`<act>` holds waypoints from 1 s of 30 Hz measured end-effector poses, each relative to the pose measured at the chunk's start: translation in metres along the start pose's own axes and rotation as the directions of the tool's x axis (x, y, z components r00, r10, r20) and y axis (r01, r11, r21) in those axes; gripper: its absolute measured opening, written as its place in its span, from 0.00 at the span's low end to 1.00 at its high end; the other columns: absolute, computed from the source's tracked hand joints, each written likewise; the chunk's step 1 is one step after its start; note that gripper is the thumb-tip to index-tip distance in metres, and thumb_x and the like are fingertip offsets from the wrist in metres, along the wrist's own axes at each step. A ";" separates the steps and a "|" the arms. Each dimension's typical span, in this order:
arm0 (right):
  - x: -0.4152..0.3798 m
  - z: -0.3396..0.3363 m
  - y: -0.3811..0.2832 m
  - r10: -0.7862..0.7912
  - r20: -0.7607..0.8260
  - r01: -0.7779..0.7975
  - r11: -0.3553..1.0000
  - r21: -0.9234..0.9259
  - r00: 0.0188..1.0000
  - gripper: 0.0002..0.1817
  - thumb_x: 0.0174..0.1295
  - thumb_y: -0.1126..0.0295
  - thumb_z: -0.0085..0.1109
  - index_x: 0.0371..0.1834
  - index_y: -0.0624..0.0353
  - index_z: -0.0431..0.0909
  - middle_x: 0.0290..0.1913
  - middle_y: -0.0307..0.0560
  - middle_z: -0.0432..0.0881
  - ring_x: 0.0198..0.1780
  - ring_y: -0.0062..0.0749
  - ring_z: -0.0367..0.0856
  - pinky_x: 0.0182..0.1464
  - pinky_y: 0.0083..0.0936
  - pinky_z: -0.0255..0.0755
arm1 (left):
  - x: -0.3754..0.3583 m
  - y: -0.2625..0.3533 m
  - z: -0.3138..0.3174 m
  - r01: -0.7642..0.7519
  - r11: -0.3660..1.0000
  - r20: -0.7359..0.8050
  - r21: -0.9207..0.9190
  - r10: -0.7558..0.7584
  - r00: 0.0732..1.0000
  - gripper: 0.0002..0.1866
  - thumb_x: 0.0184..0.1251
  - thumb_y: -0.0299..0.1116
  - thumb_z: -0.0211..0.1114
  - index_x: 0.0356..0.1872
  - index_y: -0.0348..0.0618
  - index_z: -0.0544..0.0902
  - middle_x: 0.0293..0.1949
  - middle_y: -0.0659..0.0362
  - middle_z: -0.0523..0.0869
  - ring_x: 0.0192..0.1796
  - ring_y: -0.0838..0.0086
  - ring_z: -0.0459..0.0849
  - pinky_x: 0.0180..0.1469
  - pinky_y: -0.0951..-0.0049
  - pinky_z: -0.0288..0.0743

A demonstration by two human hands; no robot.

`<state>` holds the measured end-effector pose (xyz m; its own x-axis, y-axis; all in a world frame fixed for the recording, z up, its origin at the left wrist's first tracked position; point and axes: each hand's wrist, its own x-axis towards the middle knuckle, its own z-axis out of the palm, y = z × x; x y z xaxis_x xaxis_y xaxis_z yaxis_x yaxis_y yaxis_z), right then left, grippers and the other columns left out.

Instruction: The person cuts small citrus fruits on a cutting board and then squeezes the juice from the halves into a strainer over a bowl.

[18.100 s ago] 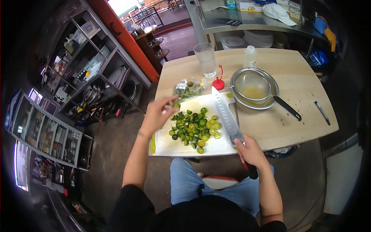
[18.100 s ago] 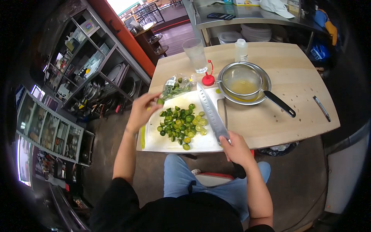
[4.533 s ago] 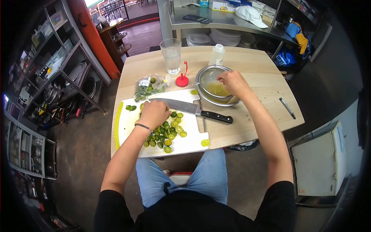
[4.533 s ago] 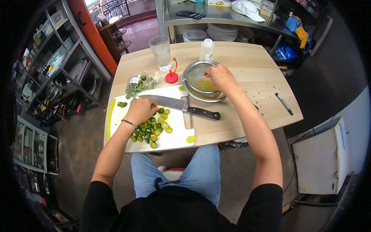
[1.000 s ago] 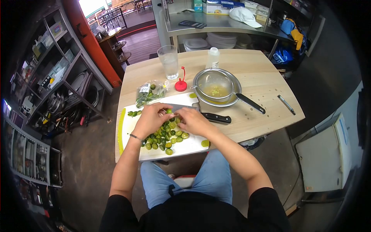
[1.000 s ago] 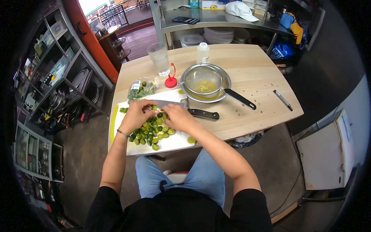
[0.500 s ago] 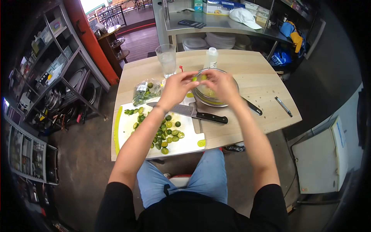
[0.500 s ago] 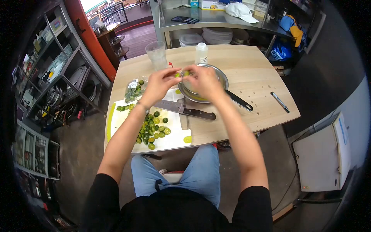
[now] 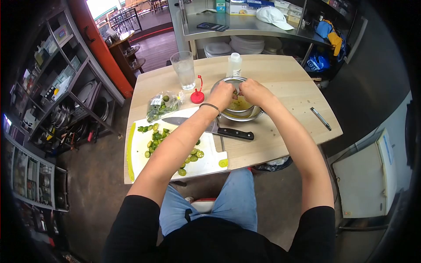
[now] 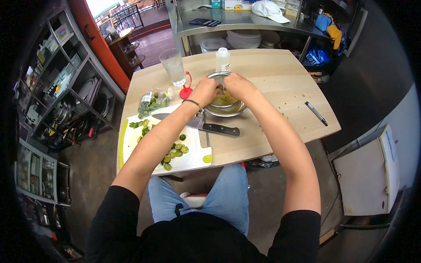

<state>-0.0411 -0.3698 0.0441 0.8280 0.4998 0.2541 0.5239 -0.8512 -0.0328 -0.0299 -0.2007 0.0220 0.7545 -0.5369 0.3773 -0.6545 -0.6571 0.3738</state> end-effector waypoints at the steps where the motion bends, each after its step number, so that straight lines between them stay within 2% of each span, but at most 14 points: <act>1: 0.000 0.001 0.001 -0.013 -0.028 0.012 1.000 -0.020 1.000 0.05 0.52 0.75 0.62 0.29 0.68 0.82 0.34 0.64 0.83 0.41 0.52 0.85 0.45 0.40 0.80 | 0.001 -0.001 0.001 -0.015 1.000 -0.009 0.005 0.015 1.000 0.08 0.54 0.29 0.69 0.34 0.37 0.88 0.32 0.39 0.84 0.38 0.46 0.85 0.45 0.56 0.78; 5: -0.001 0.003 0.001 0.004 -0.007 -0.005 1.000 -0.030 1.000 0.05 0.53 0.76 0.60 0.29 0.67 0.82 0.34 0.63 0.84 0.41 0.52 0.85 0.44 0.40 0.80 | 0.004 -0.005 0.009 -0.035 0.999 -0.041 0.000 0.035 0.999 0.07 0.54 0.29 0.69 0.32 0.38 0.88 0.31 0.40 0.84 0.37 0.47 0.85 0.44 0.56 0.78; 7: -0.001 0.000 0.000 0.010 -0.016 -0.009 1.000 0.013 1.000 0.05 0.51 0.77 0.61 0.31 0.65 0.82 0.35 0.62 0.84 0.42 0.52 0.85 0.45 0.40 0.80 | 0.005 -0.006 0.013 -0.049 0.997 -0.066 0.054 0.053 0.996 0.06 0.55 0.29 0.68 0.31 0.39 0.88 0.30 0.41 0.85 0.36 0.48 0.85 0.44 0.56 0.78; 11: -0.007 -0.017 -0.008 0.079 0.011 -0.080 0.990 0.117 0.997 0.05 0.50 0.77 0.62 0.31 0.63 0.83 0.36 0.61 0.84 0.43 0.52 0.84 0.47 0.40 0.79 | 0.003 0.000 0.008 -0.015 0.999 -0.080 0.033 0.017 0.997 0.04 0.53 0.25 0.68 0.28 0.42 0.89 0.30 0.42 0.85 0.36 0.51 0.86 0.43 0.58 0.80; 13: -0.009 -0.018 -0.005 0.047 -0.028 -0.044 0.993 0.113 0.999 0.09 0.53 0.74 0.63 0.37 0.65 0.81 0.36 0.61 0.84 0.43 0.55 0.83 0.49 0.41 0.76 | 0.006 -0.001 0.005 -0.031 0.996 -0.097 -0.080 0.024 0.995 0.08 0.57 0.29 0.67 0.37 0.41 0.88 0.32 0.42 0.85 0.37 0.48 0.85 0.44 0.56 0.78; 16: -0.010 -0.020 0.000 0.043 -0.092 -0.024 0.979 0.202 0.995 0.10 0.54 0.75 0.62 0.39 0.65 0.82 0.36 0.61 0.84 0.43 0.56 0.83 0.49 0.41 0.76 | 0.003 0.003 -0.003 -0.032 0.990 -0.121 -0.136 0.015 0.993 0.10 0.58 0.30 0.66 0.40 0.40 0.87 0.32 0.41 0.84 0.37 0.48 0.84 0.44 0.56 0.78; 20: -0.007 -0.018 0.001 0.098 -0.073 -0.072 0.951 0.302 0.992 0.10 0.55 0.75 0.62 0.39 0.66 0.83 0.36 0.62 0.84 0.43 0.56 0.83 0.49 0.42 0.76 | 0.003 0.004 -0.010 -0.083 0.992 -0.103 -0.093 0.073 0.992 0.10 0.59 0.29 0.65 0.41 0.39 0.87 0.32 0.41 0.84 0.37 0.48 0.85 0.44 0.56 0.78; 22: -0.006 -0.014 0.002 0.074 -0.077 -0.057 0.977 0.204 0.994 0.07 0.56 0.76 0.60 0.35 0.68 0.82 0.34 0.63 0.84 0.41 0.56 0.83 0.46 0.43 0.76 | 0.003 0.008 -0.013 -0.017 0.995 -0.051 -0.095 0.012 0.999 0.09 0.60 0.28 0.64 0.39 0.38 0.87 0.33 0.41 0.85 0.38 0.48 0.85 0.43 0.56 0.78; 23: -0.005 -0.012 0.003 0.075 -0.077 -0.058 0.977 0.205 0.994 0.07 0.56 0.76 0.60 0.35 0.68 0.82 0.34 0.63 0.84 0.41 0.56 0.83 0.46 0.43 0.76 | 0.003 0.008 -0.014 -0.017 0.995 -0.050 -0.095 0.012 0.999 0.09 0.60 0.28 0.64 0.39 0.38 0.87 0.33 0.41 0.85 0.38 0.48 0.85 0.43 0.56 0.78; 25: -0.005 -0.008 0.003 0.037 -0.064 -0.032 0.996 0.078 0.997 0.05 0.56 0.77 0.58 0.30 0.68 0.82 0.32 0.64 0.83 0.37 0.56 0.84 0.42 0.42 0.77 | 0.005 0.004 -0.010 -0.058 0.998 -0.064 -0.017 0.057 0.996 0.08 0.60 0.28 0.63 0.37 0.38 0.87 0.32 0.40 0.84 0.37 0.47 0.85 0.42 0.56 0.78; 30: -0.005 0.001 0.003 0.015 -0.062 -0.019 0.998 -0.066 0.998 0.06 0.56 0.77 0.57 0.34 0.64 0.83 0.32 0.62 0.84 0.37 0.53 0.85 0.42 0.41 0.80 | 0.008 -0.002 -0.002 -0.095 0.995 -0.092 0.018 0.097 0.991 0.07 0.60 0.27 0.62 0.36 0.39 0.88 0.31 0.40 0.84 0.36 0.47 0.84 0.42 0.55 0.78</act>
<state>-0.0433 -0.3750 0.0415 0.8217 0.4761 0.3132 0.4938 -0.8692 0.0258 -0.0232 -0.2023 0.0262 0.6802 -0.5469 0.4881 -0.7225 -0.6125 0.3206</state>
